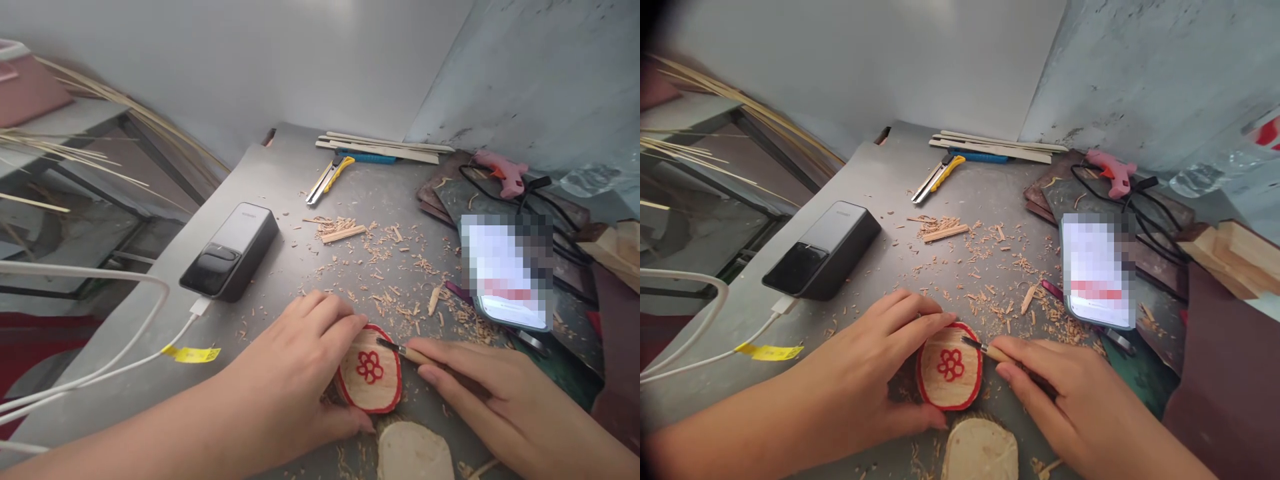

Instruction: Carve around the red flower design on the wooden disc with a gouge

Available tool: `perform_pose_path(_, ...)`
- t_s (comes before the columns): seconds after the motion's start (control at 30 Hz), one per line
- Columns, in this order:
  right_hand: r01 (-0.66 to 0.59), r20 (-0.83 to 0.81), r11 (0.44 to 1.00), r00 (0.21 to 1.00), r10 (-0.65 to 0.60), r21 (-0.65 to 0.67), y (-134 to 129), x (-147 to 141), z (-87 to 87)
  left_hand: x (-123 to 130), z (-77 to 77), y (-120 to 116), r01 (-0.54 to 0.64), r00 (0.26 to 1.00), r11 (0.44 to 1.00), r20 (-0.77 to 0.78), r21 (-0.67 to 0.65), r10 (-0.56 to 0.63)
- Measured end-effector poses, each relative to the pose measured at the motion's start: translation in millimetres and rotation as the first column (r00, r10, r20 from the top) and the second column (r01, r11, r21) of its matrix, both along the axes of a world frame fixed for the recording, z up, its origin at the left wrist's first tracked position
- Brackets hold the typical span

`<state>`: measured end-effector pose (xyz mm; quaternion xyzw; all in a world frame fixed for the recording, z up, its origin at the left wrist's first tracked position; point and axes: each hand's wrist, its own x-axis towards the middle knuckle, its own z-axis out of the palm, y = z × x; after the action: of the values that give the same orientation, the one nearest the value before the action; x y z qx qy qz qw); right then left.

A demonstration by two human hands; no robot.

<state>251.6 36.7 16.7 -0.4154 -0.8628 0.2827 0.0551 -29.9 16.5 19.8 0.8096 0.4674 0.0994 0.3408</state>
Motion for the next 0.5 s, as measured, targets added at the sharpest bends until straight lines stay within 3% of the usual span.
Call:
perform_pose_path(0.23, 0.021, 0.009, 1.000, 1.000, -0.022, 0.021, 1.5, -0.6, 0.7, 0.4, 3.1, 3.6, 0.008, 1.000, 0.999, 0.014, -0.041, -0.007)
perform_pose_path(0.5, 0.073, -0.018, 0.997, 0.997, -0.072, 0.017, -1.7, -0.2, -1.8, -0.3, -0.7, 0.9, 0.013, 1.000, 1.000, 0.014, 0.005, -0.013)
